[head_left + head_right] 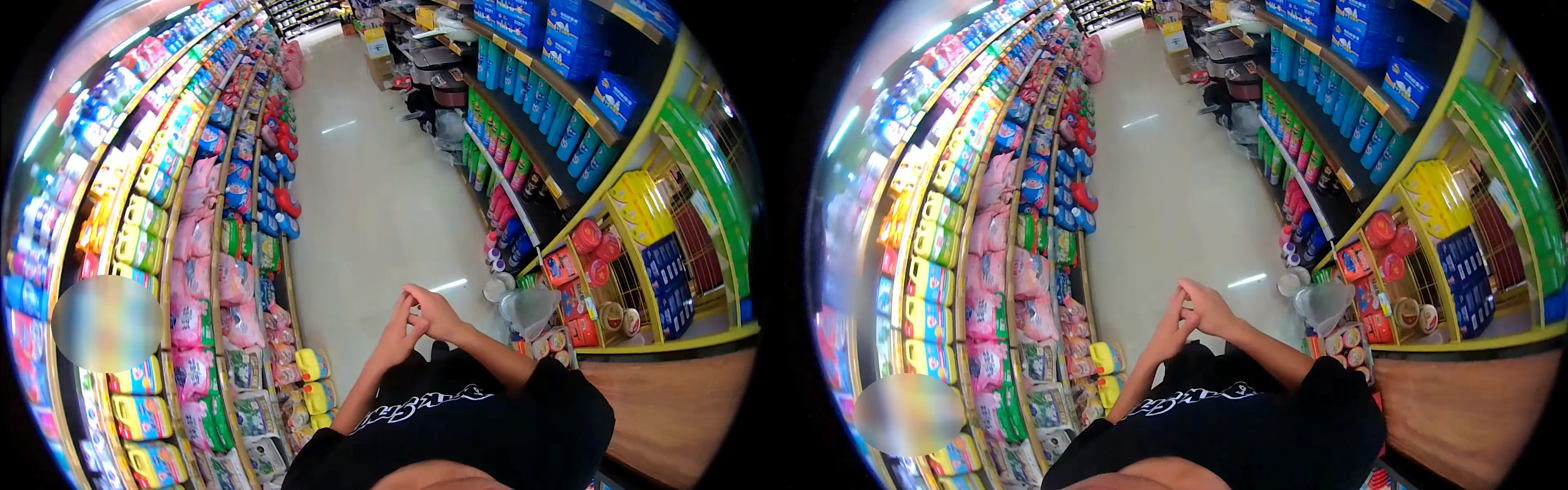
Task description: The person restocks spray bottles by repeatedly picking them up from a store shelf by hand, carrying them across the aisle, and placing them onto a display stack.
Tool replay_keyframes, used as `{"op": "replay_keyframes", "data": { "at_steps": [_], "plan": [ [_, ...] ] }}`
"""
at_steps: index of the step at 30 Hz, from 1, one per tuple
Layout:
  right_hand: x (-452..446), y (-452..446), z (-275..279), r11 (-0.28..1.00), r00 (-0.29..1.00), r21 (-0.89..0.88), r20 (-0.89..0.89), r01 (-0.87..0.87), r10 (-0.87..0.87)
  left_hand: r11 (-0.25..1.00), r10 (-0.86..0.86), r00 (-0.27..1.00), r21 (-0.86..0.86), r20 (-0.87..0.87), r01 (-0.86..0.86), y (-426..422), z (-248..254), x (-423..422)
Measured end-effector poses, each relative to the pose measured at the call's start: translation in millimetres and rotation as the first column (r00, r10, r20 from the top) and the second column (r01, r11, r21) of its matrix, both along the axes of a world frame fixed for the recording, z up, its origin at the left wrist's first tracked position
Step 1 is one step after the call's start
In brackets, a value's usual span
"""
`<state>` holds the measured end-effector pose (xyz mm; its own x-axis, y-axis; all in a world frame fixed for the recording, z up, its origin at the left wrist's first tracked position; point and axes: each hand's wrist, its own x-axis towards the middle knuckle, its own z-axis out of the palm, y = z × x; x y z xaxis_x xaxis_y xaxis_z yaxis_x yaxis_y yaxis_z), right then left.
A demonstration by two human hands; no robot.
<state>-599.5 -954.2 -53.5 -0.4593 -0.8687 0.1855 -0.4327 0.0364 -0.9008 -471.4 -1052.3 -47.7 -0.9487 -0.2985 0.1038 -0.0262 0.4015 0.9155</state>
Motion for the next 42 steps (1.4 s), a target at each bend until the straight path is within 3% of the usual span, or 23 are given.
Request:
{"op": "replay_keyframes", "data": {
  "at_steps": [4, 7, 8, 11, 13, 15, 17, 21, 27, 31, 34, 38, 40, 42],
  "plan": [
    [-47, -64, 11, 0.998, 0.973, 0.008, 0.223, 0.065, -0.066, 0.958, -0.025, 0.999, 0.286, -0.035, 0.034, -63, -3, -62],
    [-97, -114, -8, 0.994, 0.988, -0.014, 0.11, 0.108, -0.105, 0.901, -0.012, 0.998, 0.433, -0.066, 0.04, -109, -28, -114],
    [-115, -132, -12, 0.99, 0.99, -0.048, 0.065, 0.132, -0.128, 0.899, -0.034, 0.998, 0.434, -0.055, 0.054, -130, -33, -135],
    [-176, -181, -22, 0.975, 0.975, 0.11, 0.094, 0.193, -0.203, 0.895, -0.121, 0.993, 0.431, -0.006, 0.111, -191, -52, -197],
    [-219, -211, -10, 0.961, 0.965, 0.108, 0.033, 0.254, -0.259, 0.886, -0.224, 0.974, 0.421, 0.02, 0.195, -231, -49, -248],
    [-261, -230, 9, 0.938, 0.946, 0.125, -0.008, 0.323, -0.325, 0.855, -0.346, 0.938, 0.423, 0.032, 0.301, -265, -34, -300],
    [-305, -246, 5, 0.905, 0.909, 0.094, 0.002, 0.415, -0.417, 0.862, -0.429, 0.903, 0.288, -0.025, 0.417, -293, -12, -358],
    [-364, -268, 9, 0.832, 0.813, 0.036, 0.195, 0.554, -0.549, 0.752, -0.644, 0.76, 0.261, 0.091, 0.606, -332, -3, -460],
    [-482, -281, -10, 0.697, 0.674, -0.018, 0.272, 0.717, -0.687, 0.743, -0.659, 0.748, 0.221, 0.076, 0.632, -331, 3, -589],
    [-581, -276, -14, 0.615, 0.614, -0.063, 0.191, 0.786, -0.766, 0.729, -0.669, 0.741, 0.253, 0.064, 0.636, -326, -2, -680],
    [-644, -283, -7, 0.584, 0.582, -0.093, 0.295, 0.807, -0.758, 0.706, -0.684, 0.727, 0.31, 0.067, 0.636, -326, 16, -751],
    [-728, -287, -25, 0.496, 0.514, -0.135, 0.236, 0.858, -0.824, 0.697, -0.698, 0.712, 0.302, 0.077, 0.651, -331, 2, -846],
    [-767, -286, -32, 0.423, 0.427, -0.076, 0.063, 0.903, -0.902, 0.732, -0.667, 0.744, 0.223, 0.037, 0.644, -335, -15, -895],
    [-808, -285, -44, 0.341, 0.338, -0.077, -0.045, 0.937, -0.94, 0.733, -0.657, 0.754, 0.262, 0.03, 0.628, -336, -26, -941]
  ]
}}
